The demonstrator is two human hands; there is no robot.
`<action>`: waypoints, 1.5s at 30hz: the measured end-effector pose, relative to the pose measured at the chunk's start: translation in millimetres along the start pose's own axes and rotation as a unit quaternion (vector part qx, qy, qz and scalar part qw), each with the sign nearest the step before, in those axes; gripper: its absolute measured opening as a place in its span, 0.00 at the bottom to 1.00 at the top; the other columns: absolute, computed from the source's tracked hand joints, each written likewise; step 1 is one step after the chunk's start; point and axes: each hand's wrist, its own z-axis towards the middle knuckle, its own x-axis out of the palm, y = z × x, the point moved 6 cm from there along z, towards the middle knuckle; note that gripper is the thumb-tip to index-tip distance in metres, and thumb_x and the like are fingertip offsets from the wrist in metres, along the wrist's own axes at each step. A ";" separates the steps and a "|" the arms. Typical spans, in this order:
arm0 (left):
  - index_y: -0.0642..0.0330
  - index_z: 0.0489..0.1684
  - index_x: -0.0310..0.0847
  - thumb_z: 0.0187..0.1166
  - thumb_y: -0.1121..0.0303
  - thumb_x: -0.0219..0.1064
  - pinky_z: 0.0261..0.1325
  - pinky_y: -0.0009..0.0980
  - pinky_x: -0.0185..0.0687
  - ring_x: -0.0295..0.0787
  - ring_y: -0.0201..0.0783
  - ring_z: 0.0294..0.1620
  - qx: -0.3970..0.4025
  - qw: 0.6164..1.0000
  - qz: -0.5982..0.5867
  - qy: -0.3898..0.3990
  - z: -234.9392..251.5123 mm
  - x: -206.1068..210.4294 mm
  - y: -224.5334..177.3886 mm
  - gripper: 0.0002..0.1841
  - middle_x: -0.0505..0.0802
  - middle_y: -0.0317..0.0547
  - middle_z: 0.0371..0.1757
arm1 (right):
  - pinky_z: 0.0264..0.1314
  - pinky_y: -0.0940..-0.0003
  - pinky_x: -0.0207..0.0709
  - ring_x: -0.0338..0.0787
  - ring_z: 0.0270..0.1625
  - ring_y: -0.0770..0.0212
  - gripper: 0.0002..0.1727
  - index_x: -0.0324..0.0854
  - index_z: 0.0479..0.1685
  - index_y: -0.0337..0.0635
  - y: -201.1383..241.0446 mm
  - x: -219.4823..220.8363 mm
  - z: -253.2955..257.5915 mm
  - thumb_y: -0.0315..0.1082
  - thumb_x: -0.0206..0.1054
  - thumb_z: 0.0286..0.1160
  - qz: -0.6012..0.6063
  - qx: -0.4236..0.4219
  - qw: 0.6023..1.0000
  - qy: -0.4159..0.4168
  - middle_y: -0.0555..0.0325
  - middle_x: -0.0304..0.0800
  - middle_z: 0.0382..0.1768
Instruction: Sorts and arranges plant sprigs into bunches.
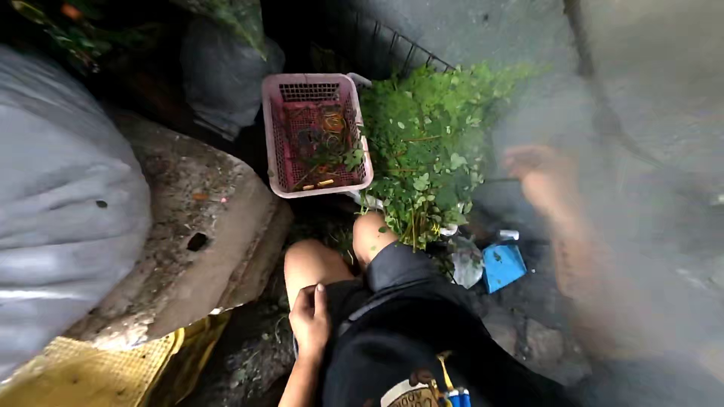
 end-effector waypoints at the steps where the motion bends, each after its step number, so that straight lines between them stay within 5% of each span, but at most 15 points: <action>1: 0.65 0.43 0.86 0.85 0.63 0.62 0.38 0.22 0.86 0.87 0.20 0.30 -0.011 1.000 0.008 0.003 2.3 1.4 -5.9 0.13 0.91 0.36 0.30 | 0.61 0.40 0.84 0.91 0.56 0.45 0.18 0.79 0.69 0.40 -12.6 25.5 -10.1 0.40 0.60 0.90 -0.009 0.025 0.999 0.046 0.41 0.87 0.62; 4: 0.64 0.46 0.85 0.86 0.63 0.63 0.37 0.20 0.84 0.85 0.20 0.29 -0.031 0.999 0.002 0.035 2.4 7.9 -22.3 0.12 0.90 0.34 0.30 | 0.59 0.44 0.87 0.93 0.52 0.47 0.27 0.79 0.70 0.38 -37.4 117.7 -30.2 0.52 0.61 0.88 -0.016 0.078 0.970 0.229 0.43 0.91 0.56; 7: 0.65 0.47 0.84 0.86 0.66 0.62 0.35 0.24 0.85 0.85 0.24 0.27 -0.043 0.994 -0.028 0.095 1.3 26.6 -40.2 0.11 0.90 0.35 0.30 | 0.60 0.47 0.85 0.94 0.48 0.52 0.26 0.85 0.61 0.38 -37.7 155.3 -31.5 0.54 0.68 0.82 -0.044 0.083 0.964 0.250 0.47 0.94 0.48; 10: 0.66 0.48 0.85 0.87 0.66 0.61 0.37 0.30 0.89 0.89 0.30 0.29 -0.051 0.986 -0.054 0.148 2.9 45.4 -57.3 0.12 0.92 0.39 0.32 | 0.57 0.48 0.86 0.93 0.46 0.53 0.19 0.88 0.57 0.40 -27.7 126.8 -20.9 0.46 0.69 0.83 -0.010 0.088 0.970 0.226 0.48 0.94 0.47; 12: 0.66 0.47 0.85 0.88 0.66 0.59 0.36 0.29 0.88 0.89 0.30 0.28 -0.062 0.979 -0.080 0.175 3.6 55.0 -67.7 0.12 0.93 0.39 0.33 | 0.37 0.67 0.84 0.87 0.30 0.64 0.15 0.83 0.58 0.36 -20.4 96.6 -23.3 0.39 0.64 0.87 0.134 0.100 0.963 0.213 0.54 0.90 0.37; 14: 0.65 0.45 0.84 0.88 0.67 0.58 0.31 0.28 0.86 0.87 0.31 0.26 -0.076 0.972 -0.115 0.193 6.0 65.2 -77.4 0.12 0.92 0.41 0.32 | 0.29 0.73 0.84 0.86 0.24 0.67 0.11 0.80 0.54 0.35 -8.6 63.7 -35.4 0.34 0.59 0.88 0.301 0.084 0.933 0.181 0.57 0.90 0.32; 20: 0.63 0.45 0.85 0.86 0.68 0.61 0.31 0.26 0.85 0.87 0.31 0.27 -0.034 0.957 -0.133 0.254 9.4 84.3 -123.2 0.09 0.92 0.40 0.32 | 0.32 0.73 0.92 0.93 0.30 0.69 0.05 0.84 0.48 0.41 39.7 10.4 -89.7 0.31 0.67 0.80 0.338 -0.168 0.925 0.046 0.64 0.95 0.37; 24: 0.64 0.54 0.84 0.86 0.69 0.61 0.36 0.27 0.89 0.89 0.30 0.33 0.072 0.942 -0.129 0.301 16.9 93.4 -175.1 0.10 0.93 0.40 0.42 | 0.42 0.69 0.94 0.95 0.39 0.66 0.07 0.83 0.51 0.35 36.9 49.3 -89.6 0.28 0.67 0.81 0.344 -0.184 0.920 0.034 0.59 0.94 0.43; 27: 0.66 0.67 0.82 0.88 0.66 0.58 0.47 0.32 0.90 0.91 0.35 0.48 0.126 0.935 -0.139 0.301 31.3 100.0 -207.9 0.17 0.92 0.47 0.57 | 0.47 0.71 0.93 0.95 0.41 0.69 0.09 0.83 0.53 0.34 37.2 79.3 -94.2 0.29 0.67 0.82 0.324 -0.192 0.926 0.041 0.59 0.94 0.44; 30: 0.65 0.70 0.80 0.89 0.65 0.56 0.50 0.34 0.88 0.90 0.36 0.49 0.135 0.934 -0.160 0.289 53.4 107.3 -225.1 0.19 0.92 0.46 0.55 | 0.48 0.74 0.92 0.94 0.43 0.72 0.10 0.84 0.53 0.32 37.0 101.9 -102.9 0.30 0.67 0.82 0.295 -0.217 0.930 0.042 0.58 0.92 0.46; 35: 0.62 0.51 0.86 0.88 0.69 0.61 0.46 0.32 0.90 0.91 0.33 0.39 0.132 0.937 -0.211 0.243 69.5 105.4 -234.8 0.09 0.95 0.42 0.44 | 0.46 0.77 0.90 0.93 0.41 0.73 0.09 0.85 0.51 0.34 30.8 124.8 -113.9 0.32 0.68 0.82 0.274 -0.228 0.933 0.052 0.58 0.93 0.44; 38: 0.60 0.46 0.89 0.86 0.67 0.65 0.40 0.32 0.90 0.91 0.34 0.33 0.101 0.952 -0.215 0.191 73.7 99.0 -224.4 0.08 0.95 0.42 0.39 | 0.45 0.75 0.91 0.93 0.41 0.72 0.09 0.85 0.52 0.32 30.8 134.4 -117.0 0.29 0.68 0.81 0.288 -0.219 0.931 0.047 0.57 0.93 0.45; 41: 0.62 0.43 0.88 0.87 0.63 0.65 0.35 0.34 0.90 0.90 0.37 0.30 -0.018 0.941 -0.294 0.170 73.1 107.6 -205.4 0.11 0.94 0.46 0.37 | 0.45 0.74 0.92 0.93 0.40 0.70 0.09 0.85 0.52 0.29 30.4 142.9 -115.6 0.26 0.68 0.80 0.298 -0.207 0.931 0.050 0.55 0.93 0.45; 45: 0.64 0.47 0.81 0.91 0.64 0.56 0.54 0.44 0.87 0.90 0.44 0.47 -0.187 0.882 -0.388 0.192 63.1 129.7 -184.0 0.13 0.92 0.51 0.48 | 0.48 0.73 0.92 0.94 0.43 0.69 0.10 0.85 0.53 0.29 34.9 150.7 -108.8 0.28 0.67 0.81 0.295 -0.170 0.938 0.064 0.53 0.92 0.46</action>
